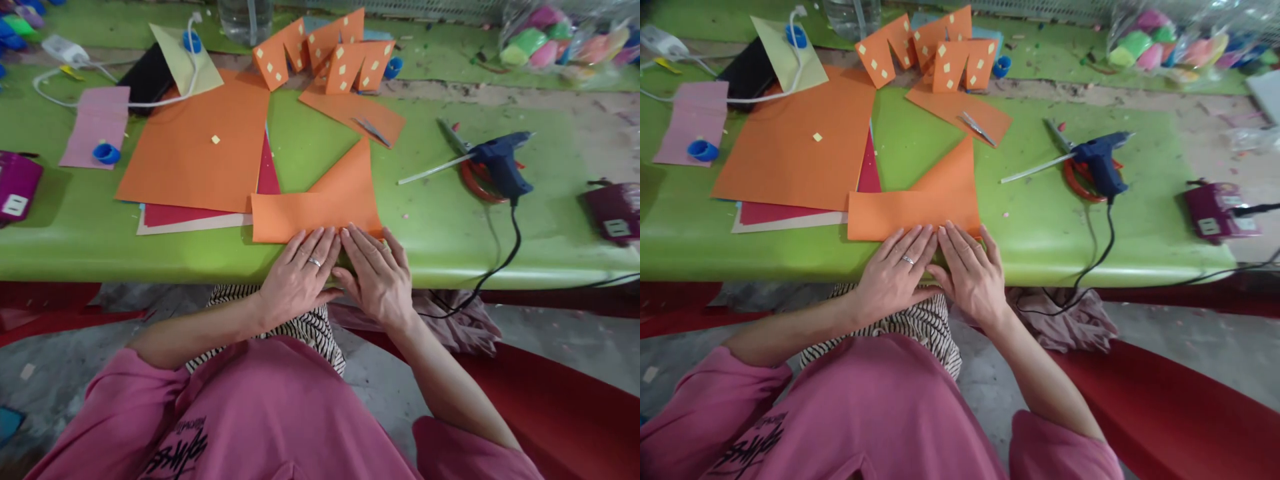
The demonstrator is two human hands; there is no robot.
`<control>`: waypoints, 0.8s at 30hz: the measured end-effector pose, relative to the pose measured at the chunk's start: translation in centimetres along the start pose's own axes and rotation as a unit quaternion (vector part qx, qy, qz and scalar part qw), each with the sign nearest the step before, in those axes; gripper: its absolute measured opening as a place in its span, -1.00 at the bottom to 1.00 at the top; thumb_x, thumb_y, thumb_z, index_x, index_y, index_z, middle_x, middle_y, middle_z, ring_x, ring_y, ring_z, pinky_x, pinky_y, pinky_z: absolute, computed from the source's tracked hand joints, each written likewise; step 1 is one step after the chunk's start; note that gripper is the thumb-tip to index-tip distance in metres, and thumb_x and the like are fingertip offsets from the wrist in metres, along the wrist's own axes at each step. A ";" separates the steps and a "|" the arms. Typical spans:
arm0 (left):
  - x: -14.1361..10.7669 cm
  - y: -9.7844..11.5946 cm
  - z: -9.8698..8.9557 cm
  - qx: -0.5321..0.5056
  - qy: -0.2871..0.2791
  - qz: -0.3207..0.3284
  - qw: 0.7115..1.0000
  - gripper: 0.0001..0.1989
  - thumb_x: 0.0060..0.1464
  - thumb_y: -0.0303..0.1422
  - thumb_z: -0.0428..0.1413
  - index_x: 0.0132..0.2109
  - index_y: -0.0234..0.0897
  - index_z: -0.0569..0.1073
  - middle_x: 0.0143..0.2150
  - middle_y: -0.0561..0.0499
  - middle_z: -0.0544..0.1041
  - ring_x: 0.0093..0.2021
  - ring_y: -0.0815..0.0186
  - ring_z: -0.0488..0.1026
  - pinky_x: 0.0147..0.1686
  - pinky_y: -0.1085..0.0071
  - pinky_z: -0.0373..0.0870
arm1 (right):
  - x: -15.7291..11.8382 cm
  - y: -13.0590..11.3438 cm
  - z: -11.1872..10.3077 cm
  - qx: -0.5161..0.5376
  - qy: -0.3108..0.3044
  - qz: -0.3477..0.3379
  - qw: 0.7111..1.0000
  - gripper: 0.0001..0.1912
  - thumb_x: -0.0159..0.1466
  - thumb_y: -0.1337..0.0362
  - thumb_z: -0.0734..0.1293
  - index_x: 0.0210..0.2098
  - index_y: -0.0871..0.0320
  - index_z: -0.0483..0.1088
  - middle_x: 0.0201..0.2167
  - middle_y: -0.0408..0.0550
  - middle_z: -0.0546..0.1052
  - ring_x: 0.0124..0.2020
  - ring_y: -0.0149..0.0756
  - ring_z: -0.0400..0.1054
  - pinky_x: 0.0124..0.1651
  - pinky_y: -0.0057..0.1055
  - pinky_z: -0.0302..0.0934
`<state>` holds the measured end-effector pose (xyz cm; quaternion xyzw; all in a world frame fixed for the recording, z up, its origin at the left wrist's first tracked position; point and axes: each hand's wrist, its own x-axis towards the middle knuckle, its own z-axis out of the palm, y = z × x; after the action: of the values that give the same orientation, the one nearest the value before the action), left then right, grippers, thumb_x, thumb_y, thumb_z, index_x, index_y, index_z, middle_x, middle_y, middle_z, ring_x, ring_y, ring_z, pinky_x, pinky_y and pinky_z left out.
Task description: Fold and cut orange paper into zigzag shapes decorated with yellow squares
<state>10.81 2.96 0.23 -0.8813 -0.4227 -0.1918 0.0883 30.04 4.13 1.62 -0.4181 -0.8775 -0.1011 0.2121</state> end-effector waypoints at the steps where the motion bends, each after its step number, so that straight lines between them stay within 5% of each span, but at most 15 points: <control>1: -0.1 -0.2 -0.2 -0.002 -0.006 0.002 1.000 -0.18 0.31 0.07 -0.10 0.36 -0.62 0.21 0.37 -0.33 0.32 0.37 0.01 0.27 0.39 0.13 0.11 | -0.2 -0.1 0.2 -0.005 -0.005 0.001 1.000 -0.35 0.40 0.13 0.29 0.40 0.20 0.11 0.24 0.12 0.46 0.20 -0.10 0.42 0.38 -0.09 0.09; 7: -1.8 -2.7 -1.8 0.007 -0.015 0.011 1.000 -0.04 0.24 0.20 -0.17 0.38 -0.65 0.16 0.37 -0.38 0.31 0.38 -0.01 0.26 0.40 0.14 0.10 | -0.2 0.0 0.5 -0.031 0.014 0.001 0.999 -0.40 0.39 0.11 0.31 0.32 0.24 0.23 0.20 0.13 0.51 0.18 -0.13 0.44 0.41 -0.09 0.03; 12: -5.4 -5.7 -3.4 0.030 -0.025 -0.012 0.999 -0.06 0.28 0.12 -0.11 0.47 -0.57 -0.08 0.39 -0.39 0.26 0.41 -0.02 0.22 0.39 0.10 0.13 | -0.2 -0.1 0.9 -0.033 0.036 0.005 0.999 -0.46 0.40 0.10 0.30 0.29 0.21 0.27 0.17 0.09 0.54 0.16 -0.16 0.46 0.43 -0.09 -0.01; 15: -6.6 -7.0 -4.0 0.013 -0.020 -0.019 1.000 -0.09 0.27 0.10 -0.04 0.47 -0.49 -0.04 0.37 -0.36 0.31 0.38 -0.03 0.27 0.37 0.06 0.18 | -0.1 -0.1 1.1 -0.028 0.053 0.005 0.998 -0.40 0.39 0.10 0.31 0.34 0.18 0.21 0.17 0.08 0.54 0.15 -0.17 0.46 0.43 -0.08 -0.02; 21: -3.3 -6.8 -6.1 -0.098 0.107 -0.077 0.986 -0.71 0.28 -0.31 0.12 0.11 -0.26 0.46 0.07 -0.12 0.61 0.09 0.17 0.55 0.13 0.20 0.44 | 0.6 -0.4 0.1 -0.051 0.101 -0.033 0.993 -0.26 0.33 0.03 0.37 0.42 -0.04 0.10 0.24 0.09 0.47 0.12 -0.06 0.44 0.41 0.15 -0.05; 24: -0.7 -5.5 -7.3 -0.252 0.111 -0.107 0.956 -0.74 0.24 -0.24 0.18 0.02 -0.26 0.50 -0.09 -0.05 0.65 -0.05 0.27 0.58 -0.01 0.32 0.50 | 0.8 -0.9 -0.8 -0.052 0.103 -0.062 0.991 -0.33 0.33 0.02 0.36 0.38 -0.20 0.15 0.23 -0.01 0.46 0.12 -0.06 0.41 0.40 0.21 -0.04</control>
<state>4.18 3.62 6.54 -0.7979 -0.4399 -0.3969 -0.1108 29.12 3.86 2.71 -0.3609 -0.8685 -0.2024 0.2730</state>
